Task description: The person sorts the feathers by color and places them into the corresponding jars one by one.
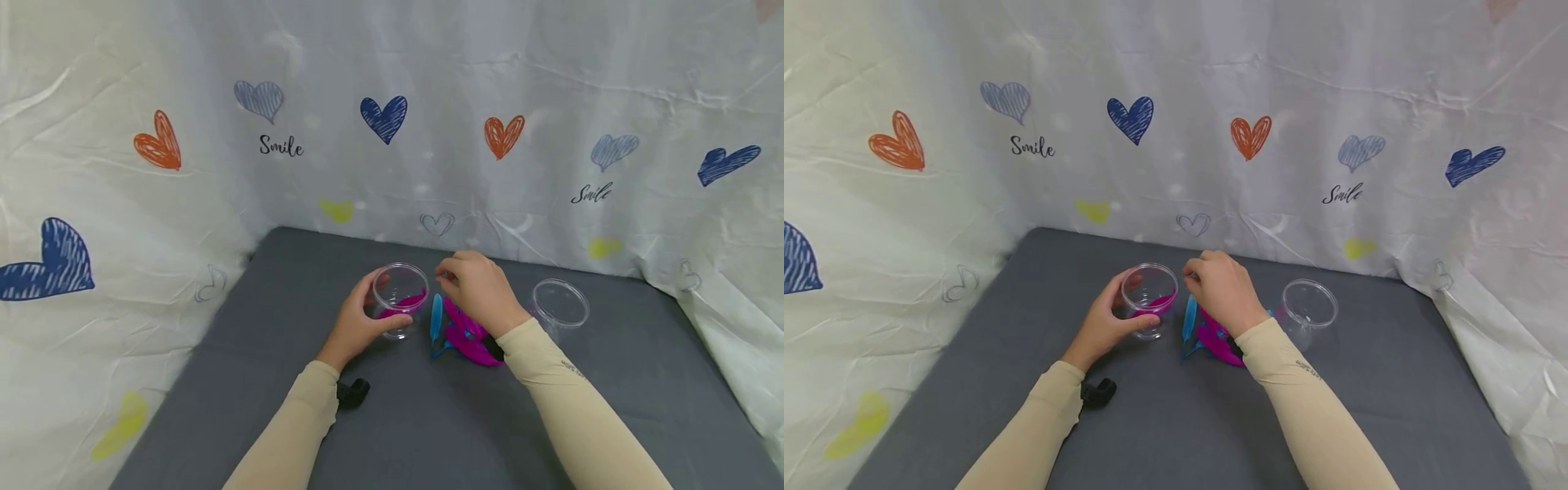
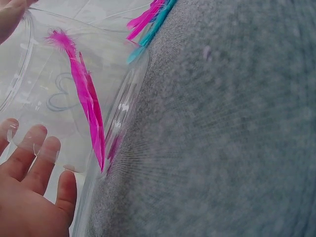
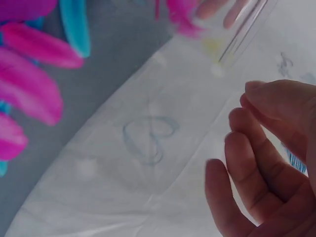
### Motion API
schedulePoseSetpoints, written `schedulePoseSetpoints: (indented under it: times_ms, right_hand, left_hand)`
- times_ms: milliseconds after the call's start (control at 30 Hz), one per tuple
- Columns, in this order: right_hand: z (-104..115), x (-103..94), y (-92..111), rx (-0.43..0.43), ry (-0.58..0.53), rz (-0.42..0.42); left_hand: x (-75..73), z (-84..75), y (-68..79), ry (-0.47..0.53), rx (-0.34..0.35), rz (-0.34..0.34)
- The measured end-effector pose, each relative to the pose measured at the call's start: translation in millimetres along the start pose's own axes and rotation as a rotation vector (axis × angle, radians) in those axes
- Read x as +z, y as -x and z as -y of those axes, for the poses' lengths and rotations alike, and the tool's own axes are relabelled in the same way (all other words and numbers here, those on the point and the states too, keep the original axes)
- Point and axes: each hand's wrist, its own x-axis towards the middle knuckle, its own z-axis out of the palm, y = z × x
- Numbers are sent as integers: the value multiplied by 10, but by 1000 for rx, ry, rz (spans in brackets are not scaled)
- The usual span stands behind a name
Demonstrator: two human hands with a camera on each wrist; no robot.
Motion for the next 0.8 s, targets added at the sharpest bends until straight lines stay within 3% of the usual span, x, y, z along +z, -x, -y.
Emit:
schedulePoseSetpoints:
  times_ms: [300,600,800]
  right_hand:
    - [-305,-64,466,163,0,-2]
    - [-531,107,946,231,53,-37]
    - [-614,217,1158,327,86,17]
  left_hand:
    - [-1,-3,-5,5,0,5]
    - [16,16,-33,2,5,3]
    - [47,4,-41,-1,-11,5]
